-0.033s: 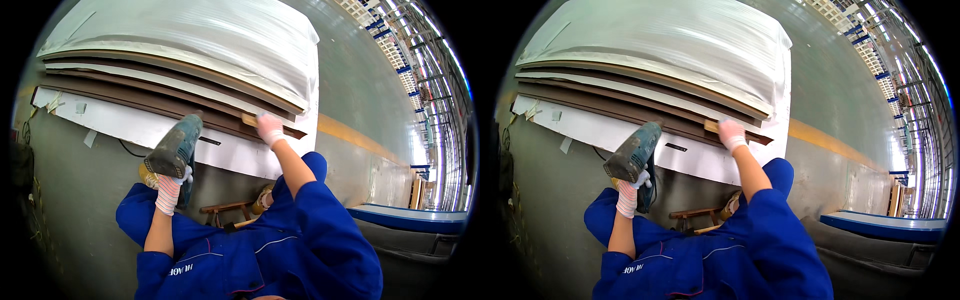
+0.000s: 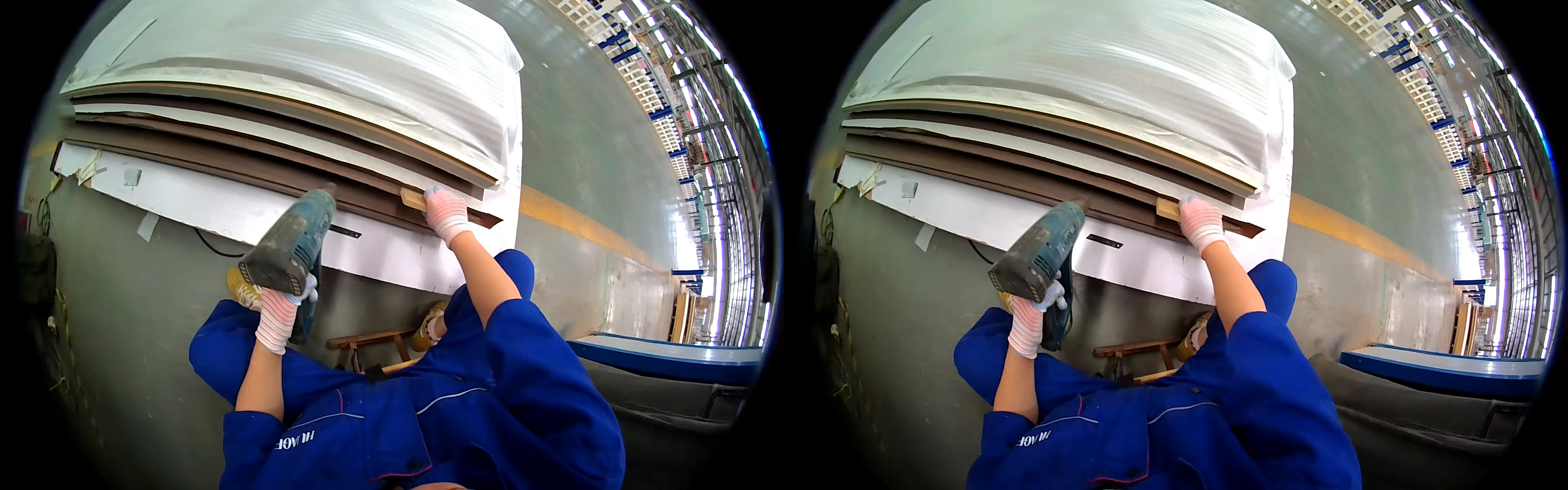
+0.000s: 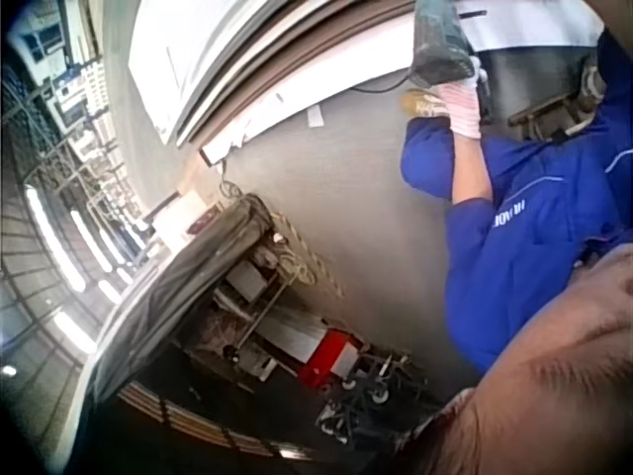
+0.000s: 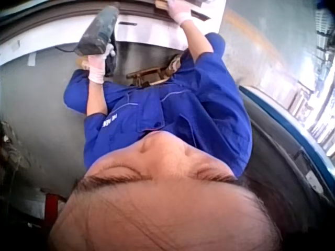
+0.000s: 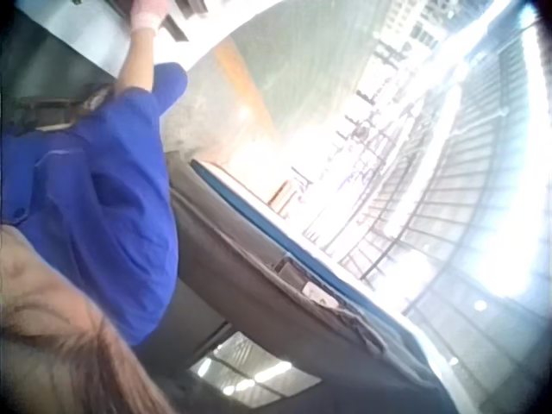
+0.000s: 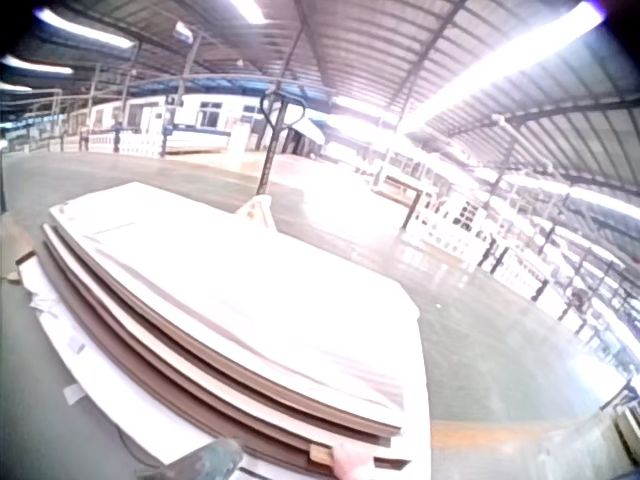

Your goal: The person sits on the floor and uses a heat gun to apply heat to the edges of stacked wooden boards. They then use a small wooden block to press and smooth the heated edges, repeating this process along the length of the boards.

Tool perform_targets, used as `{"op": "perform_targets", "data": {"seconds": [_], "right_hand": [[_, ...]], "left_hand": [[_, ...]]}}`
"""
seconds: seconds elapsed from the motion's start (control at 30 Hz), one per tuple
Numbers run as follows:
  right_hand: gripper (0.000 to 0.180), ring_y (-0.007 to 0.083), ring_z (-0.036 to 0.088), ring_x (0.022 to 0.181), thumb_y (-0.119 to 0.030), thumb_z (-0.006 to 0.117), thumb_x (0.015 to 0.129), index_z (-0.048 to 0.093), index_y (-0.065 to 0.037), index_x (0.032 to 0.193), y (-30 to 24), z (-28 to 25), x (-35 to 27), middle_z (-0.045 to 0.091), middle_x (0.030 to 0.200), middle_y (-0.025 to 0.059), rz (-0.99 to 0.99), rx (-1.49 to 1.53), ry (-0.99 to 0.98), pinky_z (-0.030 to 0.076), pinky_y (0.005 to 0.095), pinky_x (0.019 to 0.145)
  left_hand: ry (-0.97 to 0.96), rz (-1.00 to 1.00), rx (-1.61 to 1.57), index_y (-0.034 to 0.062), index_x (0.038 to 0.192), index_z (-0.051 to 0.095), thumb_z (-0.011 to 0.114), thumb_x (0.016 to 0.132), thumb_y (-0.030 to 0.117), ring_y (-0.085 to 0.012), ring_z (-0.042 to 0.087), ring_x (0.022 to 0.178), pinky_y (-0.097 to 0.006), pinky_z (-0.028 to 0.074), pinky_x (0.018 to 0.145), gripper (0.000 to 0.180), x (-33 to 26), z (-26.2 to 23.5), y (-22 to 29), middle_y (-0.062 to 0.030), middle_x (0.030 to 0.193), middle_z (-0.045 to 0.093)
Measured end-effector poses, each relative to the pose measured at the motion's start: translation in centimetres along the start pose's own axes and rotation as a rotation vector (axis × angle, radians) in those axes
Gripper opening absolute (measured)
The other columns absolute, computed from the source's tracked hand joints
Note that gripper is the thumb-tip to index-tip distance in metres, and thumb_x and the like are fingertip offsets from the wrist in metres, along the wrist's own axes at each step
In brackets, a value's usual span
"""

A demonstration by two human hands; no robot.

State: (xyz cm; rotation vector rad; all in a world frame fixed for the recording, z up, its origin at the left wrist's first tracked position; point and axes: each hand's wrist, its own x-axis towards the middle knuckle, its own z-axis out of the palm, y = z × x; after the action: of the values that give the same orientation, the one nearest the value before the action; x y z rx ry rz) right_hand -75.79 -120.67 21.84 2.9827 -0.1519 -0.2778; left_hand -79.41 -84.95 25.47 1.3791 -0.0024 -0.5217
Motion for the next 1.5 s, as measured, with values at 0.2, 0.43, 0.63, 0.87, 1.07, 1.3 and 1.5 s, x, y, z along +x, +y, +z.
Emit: {"op": "perform_targets", "data": {"seconds": [0.2,0.43,0.63,0.87,1.07,1.3,1.5], "right_hand": [[0.011,0.0314,0.065,0.079,-0.012,0.055,0.079,0.061,-0.008,0.087,1.7,2.6,0.6,0.063,0.083,0.0123,0.018,-0.017,0.014,0.053,0.0434,0.065],[0.020,0.0295,0.060,0.084,-0.021,0.065,0.074,0.058,-0.011,0.091,0.2,3.6,-10.1,0.058,0.090,0.0104,0.083,0.364,0.367,0.052,0.0424,0.066],[0.043,0.0223,0.062,0.076,-0.039,0.066,0.085,0.061,-0.005,0.110,0.1,14.6,-18.2,0.066,0.093,0.0074,1.030,1.640,0.471,0.049,0.0331,0.071],[0.044,0.0185,0.060,0.076,-0.039,0.070,0.083,0.057,-0.008,0.112,1.4,13.7,-14.0,0.062,0.094,0.0064,1.313,2.202,0.657,0.052,0.0344,0.066],[0.046,0.0184,0.058,0.074,-0.046,0.068,0.083,0.057,-0.007,0.105,0.1,11.1,-9.5,0.061,0.090,0.0056,1.309,2.263,0.662,0.051,0.0354,0.064],[0.072,0.0219,0.055,0.069,-0.068,0.052,0.082,0.056,0.004,0.091,-0.3,12.4,-4.1,0.061,0.080,0.0107,1.483,1.704,0.444,0.047,0.0367,0.062],[0.066,0.0244,0.056,0.072,-0.060,0.062,0.080,0.058,0.006,0.084,-1.1,11.0,-2.3,0.064,0.085,0.0149,1.606,1.847,0.663,0.049,0.0338,0.072]], "left_hand": [[-0.145,0.021,-0.015,-0.0001,0.099,0.057,0.066,0.079,0.012,-0.0139,0.057,0.056,-0.026,0.047,0.056,0.025,1.1,2.5,-0.5,-0.0046,0.071,0.058],[-0.327,0.321,0.563,0.0041,0.111,0.055,0.060,0.084,0.018,-0.0215,0.056,0.094,-0.035,0.044,0.085,0.030,3.1,4.4,-2.2,-0.0095,0.105,0.059],[-0.580,0.412,0.732,0.0085,0.131,0.047,0.052,0.086,0.025,-0.0275,0.048,0.120,-0.039,0.036,0.103,0.048,3.5,7.5,-5.8,-0.0109,0.131,0.051],[-0.607,0.195,0.441,0.0089,0.133,0.046,0.053,0.086,0.025,-0.0277,0.045,0.124,-0.040,0.035,0.105,0.051,3.7,11.7,-8.0,-0.0108,0.134,0.049],[-0.587,0.687,1.277,0.0106,0.133,0.045,0.048,0.090,0.029,-0.0244,0.047,0.122,-0.037,0.036,0.104,0.048,4.1,12.4,-4.7,-0.0077,0.134,0.049],[-0.505,0.834,1.319,0.0086,0.132,0.047,0.052,0.085,0.026,-0.0282,0.048,0.121,-0.041,0.037,0.102,0.050,3.9,10.5,-2.2,-0.0109,0.132,0.051],[-0.491,0.824,1.255,0.0077,0.128,0.052,0.056,0.081,0.023,-0.0310,0.050,0.117,-0.042,0.039,0.099,0.050,3.1,9.1,-1.7,-0.0122,0.127,0.054]]}}
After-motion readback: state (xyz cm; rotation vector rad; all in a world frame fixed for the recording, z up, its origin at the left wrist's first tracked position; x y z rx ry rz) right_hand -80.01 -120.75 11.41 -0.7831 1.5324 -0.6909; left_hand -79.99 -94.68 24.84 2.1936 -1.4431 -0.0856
